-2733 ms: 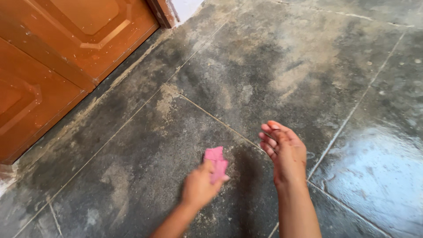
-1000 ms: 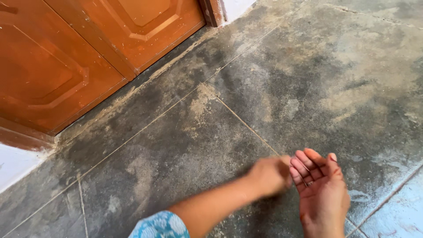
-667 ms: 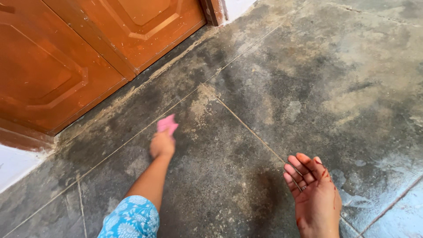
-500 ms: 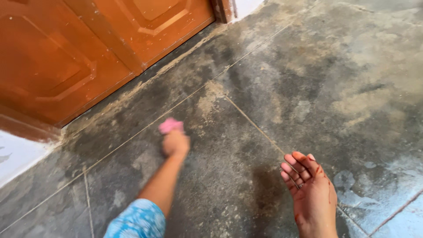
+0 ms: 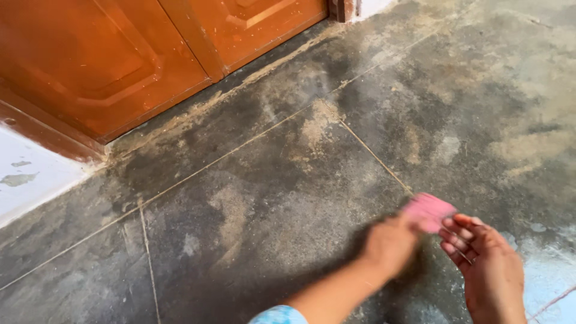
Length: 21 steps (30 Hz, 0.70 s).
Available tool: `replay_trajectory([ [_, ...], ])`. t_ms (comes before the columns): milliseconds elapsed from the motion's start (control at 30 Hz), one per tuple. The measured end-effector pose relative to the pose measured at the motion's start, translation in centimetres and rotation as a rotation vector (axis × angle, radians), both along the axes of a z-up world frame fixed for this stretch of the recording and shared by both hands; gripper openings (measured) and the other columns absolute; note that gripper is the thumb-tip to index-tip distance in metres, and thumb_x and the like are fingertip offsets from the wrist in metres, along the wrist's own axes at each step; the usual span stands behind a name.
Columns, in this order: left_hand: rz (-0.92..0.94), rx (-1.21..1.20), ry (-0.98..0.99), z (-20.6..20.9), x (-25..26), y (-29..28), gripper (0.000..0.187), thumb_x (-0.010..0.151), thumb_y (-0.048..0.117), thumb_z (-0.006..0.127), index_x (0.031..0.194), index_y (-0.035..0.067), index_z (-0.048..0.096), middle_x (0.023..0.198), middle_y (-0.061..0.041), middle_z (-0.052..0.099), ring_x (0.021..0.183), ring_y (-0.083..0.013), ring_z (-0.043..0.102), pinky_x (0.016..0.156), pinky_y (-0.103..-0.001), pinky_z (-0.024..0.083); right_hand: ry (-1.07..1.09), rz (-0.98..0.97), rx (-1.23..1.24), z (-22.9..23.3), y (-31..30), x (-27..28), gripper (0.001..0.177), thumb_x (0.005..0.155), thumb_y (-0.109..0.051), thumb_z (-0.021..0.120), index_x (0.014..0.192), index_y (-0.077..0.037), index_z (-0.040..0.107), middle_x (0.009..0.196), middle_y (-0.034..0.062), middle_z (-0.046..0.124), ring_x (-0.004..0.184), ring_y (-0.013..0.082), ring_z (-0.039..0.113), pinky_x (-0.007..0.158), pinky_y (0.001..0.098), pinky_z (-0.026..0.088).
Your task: The person wipes a tiled floor with a pink cloth, focusing on the area near a wooden door and the adjacent wall. The person uses one hand to scrub the floor while the other hand supports their weight.
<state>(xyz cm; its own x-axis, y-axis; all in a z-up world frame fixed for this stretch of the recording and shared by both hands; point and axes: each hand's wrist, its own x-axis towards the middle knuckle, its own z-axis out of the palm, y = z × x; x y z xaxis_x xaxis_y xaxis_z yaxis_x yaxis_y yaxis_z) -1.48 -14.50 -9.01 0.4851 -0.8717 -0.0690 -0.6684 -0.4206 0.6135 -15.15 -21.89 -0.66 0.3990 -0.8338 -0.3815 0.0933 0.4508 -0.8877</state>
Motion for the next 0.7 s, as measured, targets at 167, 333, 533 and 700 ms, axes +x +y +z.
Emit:
replay_trajectory([
  [167,0.687,0.112,-0.099,1.6,15.7,13.4,0.061,0.102,0.064,0.039,0.123,0.011,0.059,0.116,-0.022,0.066,0.102,-0.0450,0.066,0.087,-0.053,0.052,0.335,0.206,-0.365,-3.3,3.5,4.2,0.035,0.104,-0.027,0.054,0.123,-0.001,0.068,0.117,0.0158,0.075,0.108,0.0293,0.071,0.094,0.0395,0.053],
  [333,0.816,0.499,-0.215,0.5,24.8,31.5,0.057,0.103,0.021,0.034,0.153,0.047,0.041,0.143,-0.016,0.053,0.115,-0.0392,0.067,0.097,-0.050,0.054,0.895,0.132,-1.068,-8.7,13.4,11.1,0.066,0.097,-0.054,0.054,0.144,-0.008,0.056,0.153,0.0166,0.049,0.145,0.0428,0.035,0.118,0.0587,0.022],
  [533,0.975,0.556,-0.321,0.1,29.1,42.9,0.069,0.092,0.023,0.058,0.158,0.026,0.036,0.135,-0.019,0.058,0.113,-0.0373,0.068,0.094,-0.047,0.056,1.302,0.297,-1.150,-8.6,16.2,13.8,0.088,0.092,-0.073,0.028,0.158,-0.016,0.025,0.169,0.0100,0.016,0.155,0.0376,0.003,0.116,0.0678,-0.006],
  [700,0.917,0.299,-0.376,-3.5,29.8,30.8,0.054,0.094,0.022,0.054,0.147,0.018,0.045,0.124,-0.021,0.062,0.101,-0.0381,0.070,0.085,-0.049,0.056,1.382,0.388,-1.080,-8.4,15.8,14.3,0.088,0.093,-0.074,0.029,0.158,-0.015,0.025,0.167,0.0124,0.015,0.153,0.0413,0.003,0.113,0.0696,-0.006],
])
